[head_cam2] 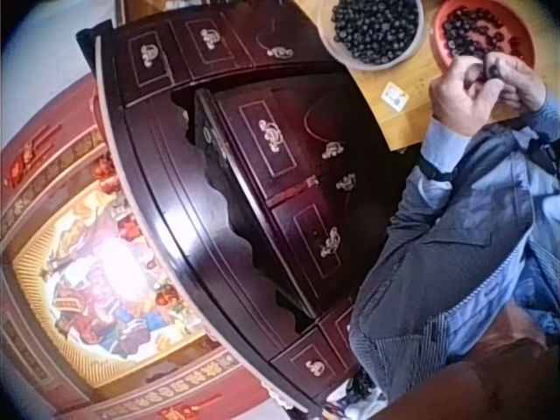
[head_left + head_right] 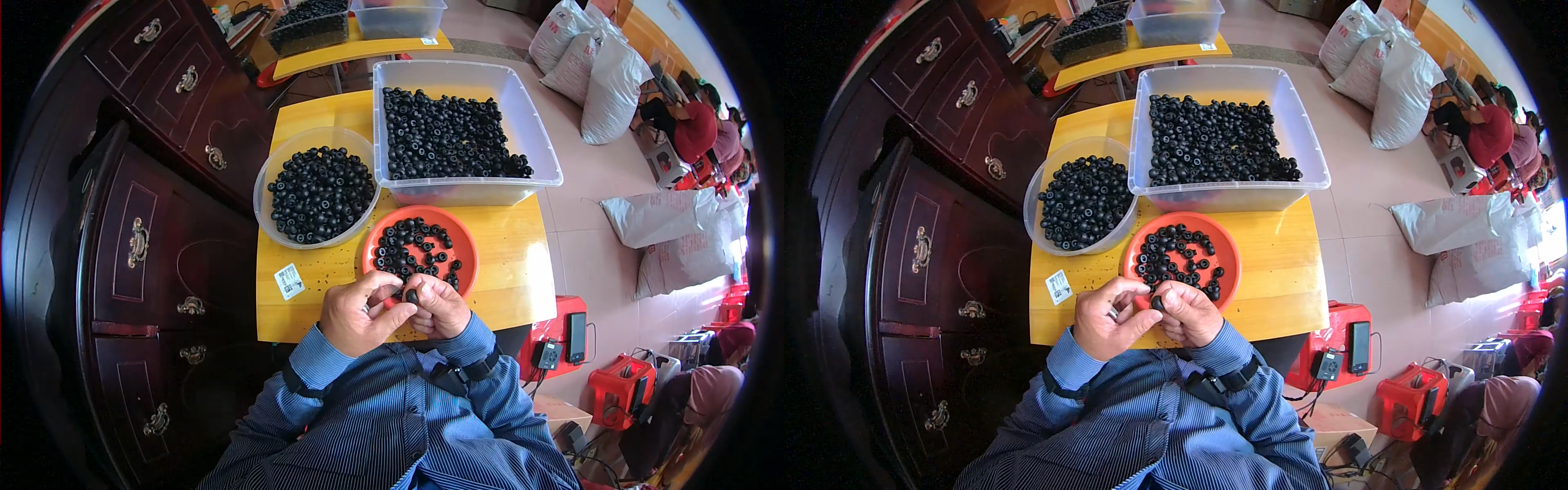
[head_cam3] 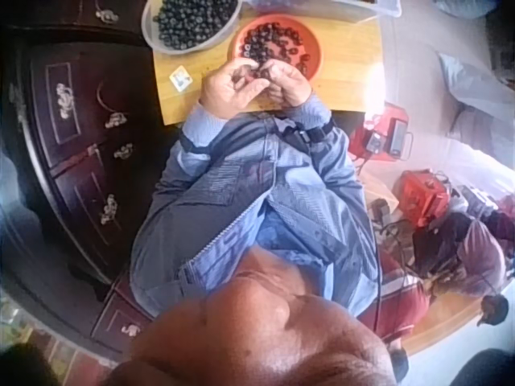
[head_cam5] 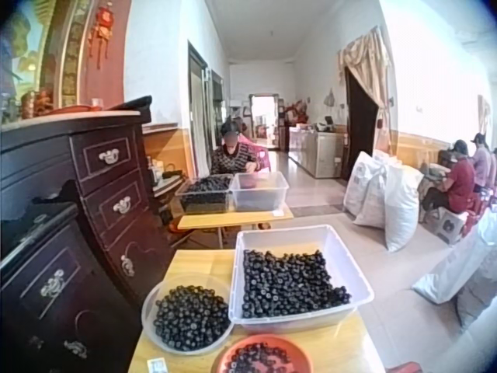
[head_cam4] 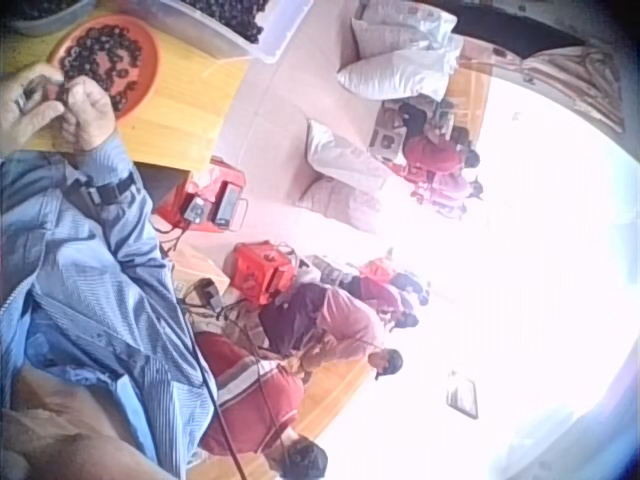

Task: Inspecting and sorting black rubber/plastic parts from a bin into a smaller bowl and onto a plate.

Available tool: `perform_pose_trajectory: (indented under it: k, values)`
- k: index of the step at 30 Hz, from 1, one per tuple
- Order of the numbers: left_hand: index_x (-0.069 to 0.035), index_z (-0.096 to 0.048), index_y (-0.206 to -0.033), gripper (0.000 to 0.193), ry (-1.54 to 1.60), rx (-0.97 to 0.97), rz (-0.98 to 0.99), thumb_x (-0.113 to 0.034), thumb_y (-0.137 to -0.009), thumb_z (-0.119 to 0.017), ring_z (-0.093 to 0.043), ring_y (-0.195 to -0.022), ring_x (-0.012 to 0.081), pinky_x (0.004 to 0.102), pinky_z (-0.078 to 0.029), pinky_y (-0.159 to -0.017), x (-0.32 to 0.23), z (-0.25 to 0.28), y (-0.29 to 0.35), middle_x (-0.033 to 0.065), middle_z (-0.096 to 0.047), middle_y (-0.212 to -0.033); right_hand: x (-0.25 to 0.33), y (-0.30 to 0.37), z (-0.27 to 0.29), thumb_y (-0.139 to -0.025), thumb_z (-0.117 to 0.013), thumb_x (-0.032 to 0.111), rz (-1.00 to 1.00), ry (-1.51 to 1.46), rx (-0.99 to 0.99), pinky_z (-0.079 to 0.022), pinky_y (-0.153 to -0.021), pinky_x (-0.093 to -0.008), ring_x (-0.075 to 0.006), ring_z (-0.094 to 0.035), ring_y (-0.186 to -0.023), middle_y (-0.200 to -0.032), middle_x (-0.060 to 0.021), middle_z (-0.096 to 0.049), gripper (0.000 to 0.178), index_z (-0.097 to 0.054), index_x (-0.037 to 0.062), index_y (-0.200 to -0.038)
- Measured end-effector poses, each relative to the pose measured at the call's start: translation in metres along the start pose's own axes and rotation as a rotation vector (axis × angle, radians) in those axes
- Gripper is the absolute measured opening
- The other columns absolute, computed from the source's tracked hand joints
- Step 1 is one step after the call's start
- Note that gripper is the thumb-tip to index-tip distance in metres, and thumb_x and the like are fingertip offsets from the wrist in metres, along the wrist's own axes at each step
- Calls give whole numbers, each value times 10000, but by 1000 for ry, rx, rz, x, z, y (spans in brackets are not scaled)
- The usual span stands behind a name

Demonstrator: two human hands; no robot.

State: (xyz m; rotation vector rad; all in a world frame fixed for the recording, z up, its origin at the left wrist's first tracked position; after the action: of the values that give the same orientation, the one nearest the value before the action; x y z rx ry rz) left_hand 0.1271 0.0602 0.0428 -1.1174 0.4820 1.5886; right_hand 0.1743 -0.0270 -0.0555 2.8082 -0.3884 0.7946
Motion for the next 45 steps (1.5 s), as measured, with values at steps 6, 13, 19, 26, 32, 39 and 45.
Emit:
perform_pose_trajectory:
  k: [6,13,19,26,32,39,45]
  values:
    - [-21,-643,-1099,311,107,-25,-108,-68,-813,-756,-424,-474,18,211,-327,-444,-6,-4,5,-34,-516,-559,1,0,-5,-1006,-526,348,-1,-16,40,-241,-421,-199,-33,-274,-463,-604,64,-366,237,-559,114,-999]
    - [-1,-640,-1070,204,487,111,134,-77,-889,-698,-389,-476,7,197,-313,-451,18,-15,8,-61,-547,-631,-2,2,-9,-1007,-525,350,-17,-8,66,-231,-409,-202,-33,-263,-457,-593,67,-352,242,-541,114,-958]
    - [3,-640,-1079,216,528,145,229,-101,-898,-693,-391,-520,7,198,-322,-475,24,-19,7,-73,-517,-623,-3,3,-8,-1010,-521,343,-53,6,3,-238,-407,-201,-35,-269,-460,-601,62,-363,236,-553,112,-974]
    - [-3,-652,-1050,223,51,-85,80,-70,-846,-710,-433,-567,24,211,-384,-527,11,26,-13,-43,-506,-612,-4,0,4,-1019,-491,358,-68,-79,-195,-279,-436,-203,-46,-321,-507,-682,40,-423,281,-564,86,-1013]
    - [-31,-538,-1307,512,-197,-448,21,-48,-824,-707,-433,-585,63,230,-425,-551,-5,88,-40,8,-498,-655,3,3,30,-1022,-441,405,55,-557,-190,-525,-804,-306,-197,-604,-914,-1101,-111,-634,446,-558,26,-1228]
    - [-64,-675,-1081,281,-87,63,35,-45,-802,-712,-607,-543,153,294,-492,-546,-2,-19,-5,51,-626,-642,13,-2,-1,-1018,-397,443,57,-425,-134,-437,-1049,-459,-328,-542,-1218,-1383,-191,-506,554,-462,9,-1356]
    - [-91,-688,-1067,273,-284,90,-67,-149,-805,-738,-622,-533,244,378,-469,-500,1,-38,-1,94,-616,-624,8,-4,2,-1023,-371,444,49,-414,-134,-367,-1106,-487,-347,-451,-1315,-1431,-205,-458,587,-431,-12,-1387]
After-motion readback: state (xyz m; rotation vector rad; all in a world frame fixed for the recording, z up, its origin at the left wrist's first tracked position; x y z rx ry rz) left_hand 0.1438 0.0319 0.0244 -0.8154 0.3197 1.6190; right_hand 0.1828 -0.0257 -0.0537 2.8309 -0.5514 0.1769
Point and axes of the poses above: each hand's wrist, its own y-axis away from the middle knuckle, its own z-axis out of the back of the hand, x = y × z, the point moved 9 cm from there along -y, towards the middle knuckle
